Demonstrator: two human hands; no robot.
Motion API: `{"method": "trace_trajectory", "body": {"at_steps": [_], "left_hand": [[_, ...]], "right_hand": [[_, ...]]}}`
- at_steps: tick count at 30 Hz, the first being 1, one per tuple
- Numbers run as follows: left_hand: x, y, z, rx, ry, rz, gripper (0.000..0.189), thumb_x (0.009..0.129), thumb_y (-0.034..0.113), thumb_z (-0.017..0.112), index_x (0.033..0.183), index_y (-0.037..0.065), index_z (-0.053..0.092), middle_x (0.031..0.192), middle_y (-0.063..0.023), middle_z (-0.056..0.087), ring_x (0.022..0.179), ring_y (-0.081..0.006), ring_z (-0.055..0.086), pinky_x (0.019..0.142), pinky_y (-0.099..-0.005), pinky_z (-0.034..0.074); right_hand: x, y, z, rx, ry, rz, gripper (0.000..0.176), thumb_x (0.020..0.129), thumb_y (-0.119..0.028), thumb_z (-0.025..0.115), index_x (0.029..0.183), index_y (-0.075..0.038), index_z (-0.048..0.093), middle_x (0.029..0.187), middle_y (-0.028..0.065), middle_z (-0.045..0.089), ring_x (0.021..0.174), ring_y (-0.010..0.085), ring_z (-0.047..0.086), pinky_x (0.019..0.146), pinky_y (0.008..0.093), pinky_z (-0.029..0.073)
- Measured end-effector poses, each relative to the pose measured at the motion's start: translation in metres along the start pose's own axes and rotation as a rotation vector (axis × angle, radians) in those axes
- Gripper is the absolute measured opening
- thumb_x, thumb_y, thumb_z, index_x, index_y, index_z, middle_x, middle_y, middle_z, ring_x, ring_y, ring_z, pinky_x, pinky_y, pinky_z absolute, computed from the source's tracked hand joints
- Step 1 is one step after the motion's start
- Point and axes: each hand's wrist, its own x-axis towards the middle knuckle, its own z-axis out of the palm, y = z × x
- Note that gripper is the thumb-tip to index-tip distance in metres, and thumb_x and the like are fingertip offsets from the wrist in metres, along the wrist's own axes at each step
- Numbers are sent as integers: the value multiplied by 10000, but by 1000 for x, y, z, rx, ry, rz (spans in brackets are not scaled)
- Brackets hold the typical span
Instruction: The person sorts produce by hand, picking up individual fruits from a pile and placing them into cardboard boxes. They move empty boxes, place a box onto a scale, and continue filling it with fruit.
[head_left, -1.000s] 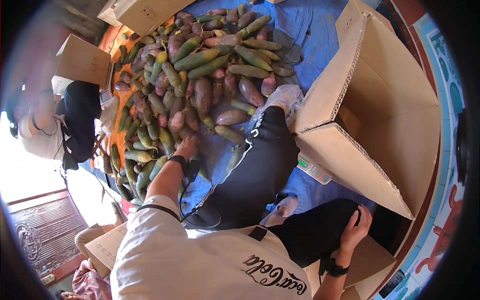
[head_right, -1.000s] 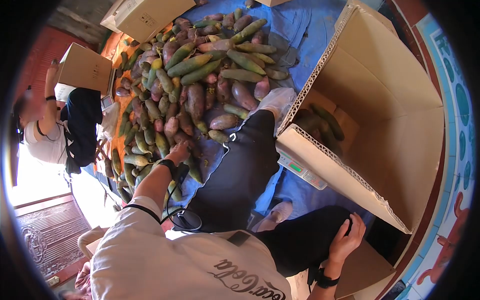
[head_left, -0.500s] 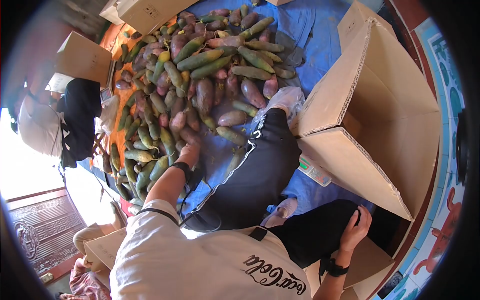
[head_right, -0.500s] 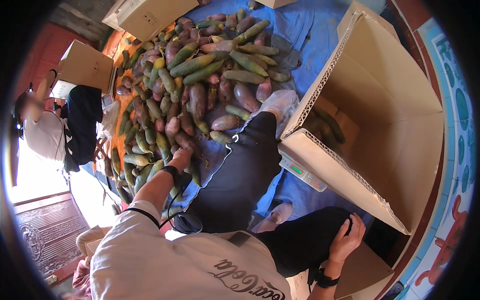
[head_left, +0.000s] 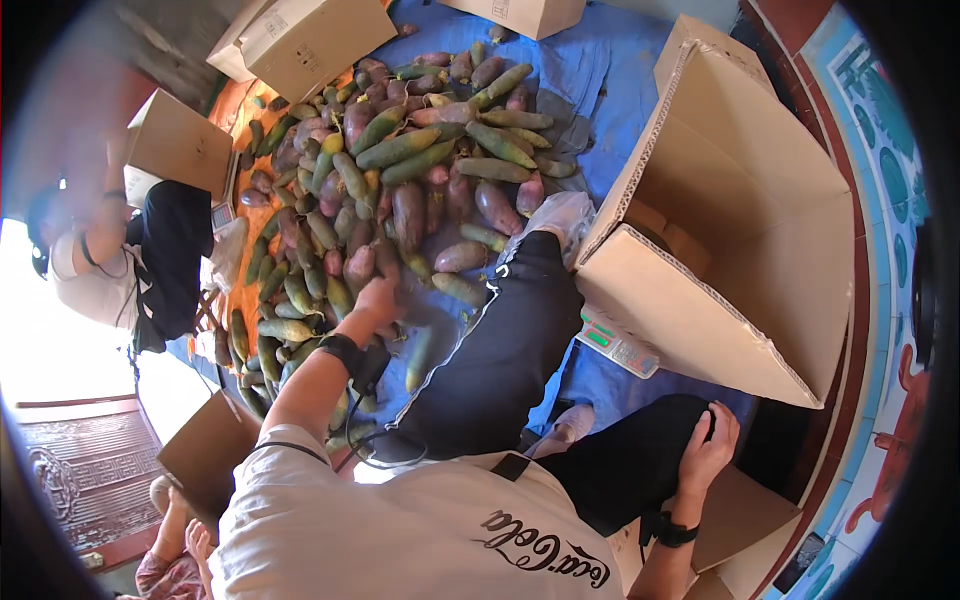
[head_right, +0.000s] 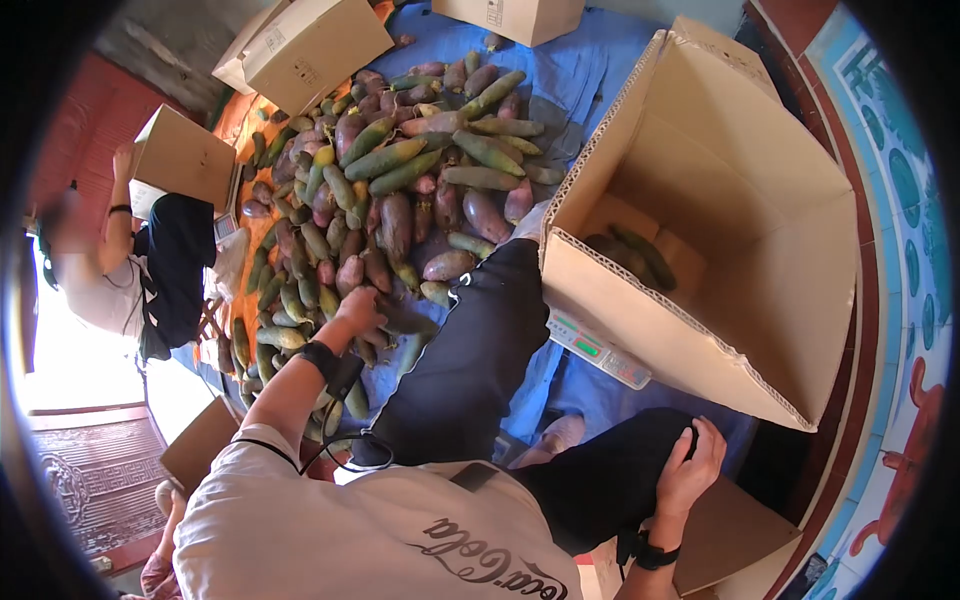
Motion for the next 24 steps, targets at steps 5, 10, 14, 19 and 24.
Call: {"method": "trace_trajectory", "body": {"at_steps": [5,10,14,19,24], "left_hand": [[-1,34,-69,-127,450,52,447,655,285,750,989,22,611,998,-206,602,956,-356,589,837,-424,475],[-9,69,-140,-645,808,138,355,724,199,754,963,-28,621,841,-102,634,773,-161,581,706,-298,476],[-43,120,-201,-1118,831,280,242,807,116,697,982,-21,602,900,-54,640,801,-113,574,759,-254,458],[-89,192,-250,-1443,861,524,209,812,113,689,932,-25,587,839,-50,634,734,-102,573,679,-237,466],[-94,242,-253,-1527,830,750,186,825,105,684,918,-3,566,826,-30,611,682,-84,549,641,-234,466]], "right_hand": [[-3,1,0,20,46,-10,155,845,-45,557,968,36,605,1001,186,618,938,350,575,845,403,460],[-5,1,-2,43,75,-14,149,836,-44,570,957,34,608,1000,179,622,932,346,576,838,400,463],[-8,3,-3,47,88,-12,148,828,-40,576,952,33,611,985,175,627,925,345,577,832,399,464],[-10,3,-5,62,117,-8,139,818,-33,582,932,38,617,974,175,630,911,345,579,821,396,467],[-11,3,-6,92,119,5,135,839,-34,558,933,46,611,975,178,627,916,340,579,829,384,463]]}}
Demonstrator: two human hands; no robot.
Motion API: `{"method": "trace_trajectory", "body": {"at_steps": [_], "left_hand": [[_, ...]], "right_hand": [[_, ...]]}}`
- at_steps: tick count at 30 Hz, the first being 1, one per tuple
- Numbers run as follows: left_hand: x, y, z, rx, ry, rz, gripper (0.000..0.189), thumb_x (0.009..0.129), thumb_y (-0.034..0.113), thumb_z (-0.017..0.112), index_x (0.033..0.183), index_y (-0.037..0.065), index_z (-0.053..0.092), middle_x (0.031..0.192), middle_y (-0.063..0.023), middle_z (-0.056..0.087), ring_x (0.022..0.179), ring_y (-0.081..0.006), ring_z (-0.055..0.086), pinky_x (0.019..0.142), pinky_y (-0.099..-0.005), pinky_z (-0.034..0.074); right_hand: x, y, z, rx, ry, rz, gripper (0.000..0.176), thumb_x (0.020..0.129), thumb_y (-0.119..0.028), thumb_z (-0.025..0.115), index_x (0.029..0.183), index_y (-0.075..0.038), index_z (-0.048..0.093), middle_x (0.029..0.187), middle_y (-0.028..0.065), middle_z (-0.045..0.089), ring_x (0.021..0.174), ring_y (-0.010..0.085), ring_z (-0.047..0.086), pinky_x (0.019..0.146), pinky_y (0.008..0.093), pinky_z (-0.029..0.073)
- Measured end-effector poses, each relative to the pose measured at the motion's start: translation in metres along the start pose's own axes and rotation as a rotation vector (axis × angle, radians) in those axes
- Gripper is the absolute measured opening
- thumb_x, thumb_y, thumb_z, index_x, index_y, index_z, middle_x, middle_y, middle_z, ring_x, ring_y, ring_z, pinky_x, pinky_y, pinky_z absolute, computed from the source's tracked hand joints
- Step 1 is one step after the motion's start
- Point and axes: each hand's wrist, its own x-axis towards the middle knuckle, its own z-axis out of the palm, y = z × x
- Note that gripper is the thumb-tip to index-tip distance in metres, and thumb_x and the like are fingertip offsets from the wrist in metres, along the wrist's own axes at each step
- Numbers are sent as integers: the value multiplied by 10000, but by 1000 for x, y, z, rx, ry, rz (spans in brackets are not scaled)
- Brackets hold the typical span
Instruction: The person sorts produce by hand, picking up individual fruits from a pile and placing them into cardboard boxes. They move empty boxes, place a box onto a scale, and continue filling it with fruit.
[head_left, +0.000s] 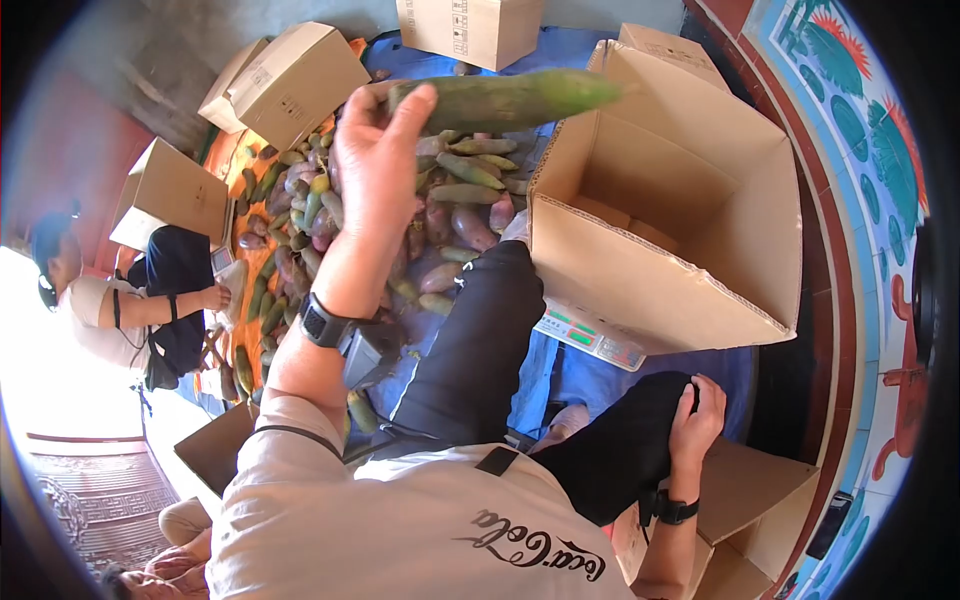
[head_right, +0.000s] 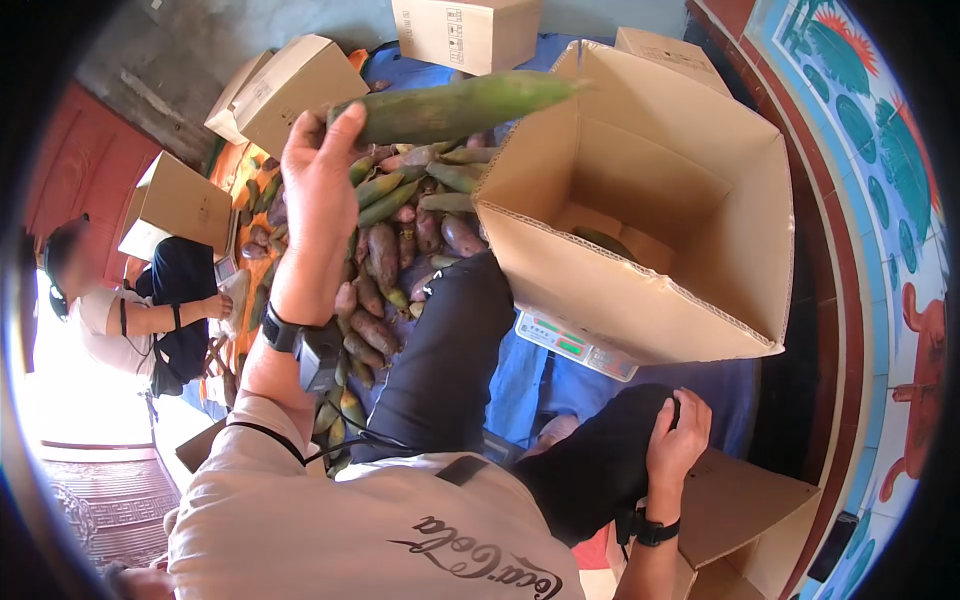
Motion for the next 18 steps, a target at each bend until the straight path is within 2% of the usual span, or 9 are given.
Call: {"method": "trace_trajectory", "body": {"at_steps": [1,2,6,8,11,14,16,18], "left_hand": [[-3,-2,7,83,-36,14,179,829,105,684,924,6,569,810,-23,603,690,-78,542,621,-232,463],[-11,3,18,65,-74,-68,180,823,107,693,915,10,571,799,-15,593,708,-71,535,619,-230,459],[-27,-31,43,228,-264,65,250,761,128,743,900,-17,594,785,-50,582,700,-123,547,631,-277,472],[-30,-34,45,495,-454,284,252,730,112,724,918,-13,611,786,-135,568,747,-268,577,699,-337,481],[-35,-32,44,494,-463,236,224,741,89,698,918,-20,614,824,-160,582,782,-295,584,724,-347,480],[-30,-35,25,532,-316,332,183,782,87,652,940,-3,630,884,-151,616,817,-302,602,746,-352,475],[-28,-61,-12,543,-246,134,175,803,105,633,942,-3,632,879,-149,617,817,-295,606,739,-345,477],[-30,-81,-44,608,-205,35,169,819,123,626,935,1,636,866,-153,627,790,-283,613,713,-335,476]], "right_hand": [[0,0,0,-1,2,4,135,839,-34,558,933,46,611,975,178,627,916,340,579,829,384,463],[0,0,0,7,11,-2,133,821,-29,573,924,44,615,966,177,629,906,343,580,820,388,466],[1,-1,0,5,27,-10,133,804,-26,588,913,44,618,954,176,631,892,347,580,807,393,468],[1,0,-1,2,13,-9,136,822,-32,572,926,45,614,965,177,629,908,344,579,820,390,465],[1,1,-2,2,-5,1,142,845,-44,553,939,45,611,978,178,626,927,342,578,835,387,462],[0,0,-2,-3,-1,7,139,834,-43,563,930,43,614,970,177,628,915,344,578,827,391,463],[2,0,1,-4,5,3,135,818,-36,577,922,40,617,959,175,630,900,345,580,815,396,466],[2,-1,0,-7,2,1,137,822,-35,574,930,38,615,961,175,630,902,345,581,817,394,466]]}}
